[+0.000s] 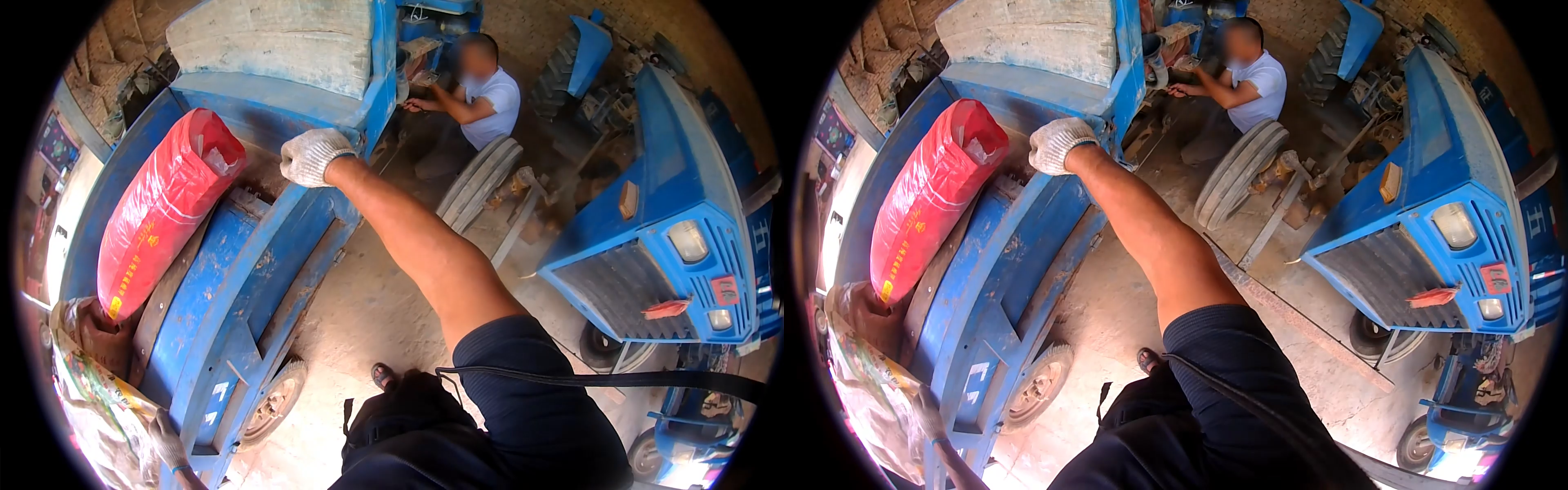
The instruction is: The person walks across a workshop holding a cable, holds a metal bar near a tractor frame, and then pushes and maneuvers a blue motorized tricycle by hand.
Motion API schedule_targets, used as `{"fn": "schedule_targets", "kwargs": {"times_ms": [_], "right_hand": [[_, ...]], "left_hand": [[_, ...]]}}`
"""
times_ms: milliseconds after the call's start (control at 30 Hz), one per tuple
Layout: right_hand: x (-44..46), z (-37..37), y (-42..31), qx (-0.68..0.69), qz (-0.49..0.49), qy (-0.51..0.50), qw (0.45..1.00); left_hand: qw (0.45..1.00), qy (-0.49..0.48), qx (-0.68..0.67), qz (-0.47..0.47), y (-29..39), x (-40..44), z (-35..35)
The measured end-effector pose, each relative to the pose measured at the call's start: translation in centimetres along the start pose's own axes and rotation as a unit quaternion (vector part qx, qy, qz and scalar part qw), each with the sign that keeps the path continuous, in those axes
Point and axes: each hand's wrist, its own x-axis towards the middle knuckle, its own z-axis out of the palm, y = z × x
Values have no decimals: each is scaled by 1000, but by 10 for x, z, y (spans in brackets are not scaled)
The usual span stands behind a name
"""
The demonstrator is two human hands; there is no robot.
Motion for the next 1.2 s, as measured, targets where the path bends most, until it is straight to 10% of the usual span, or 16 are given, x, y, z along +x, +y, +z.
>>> {"fn": "schedule_targets", "kwargs": {"times_ms": [700,900,1200], "right_hand": [[-2,-2,3,2,-10,-13,1000],[-4,1,10,15,-47,7,999],[-7,-1,16,35,-75,6,997]], "left_hand": [[993,94,-23,65,2,-3,5],[1000,-5,23,-2,7,6,0],[995,17,16,92,108,1,30]]}}
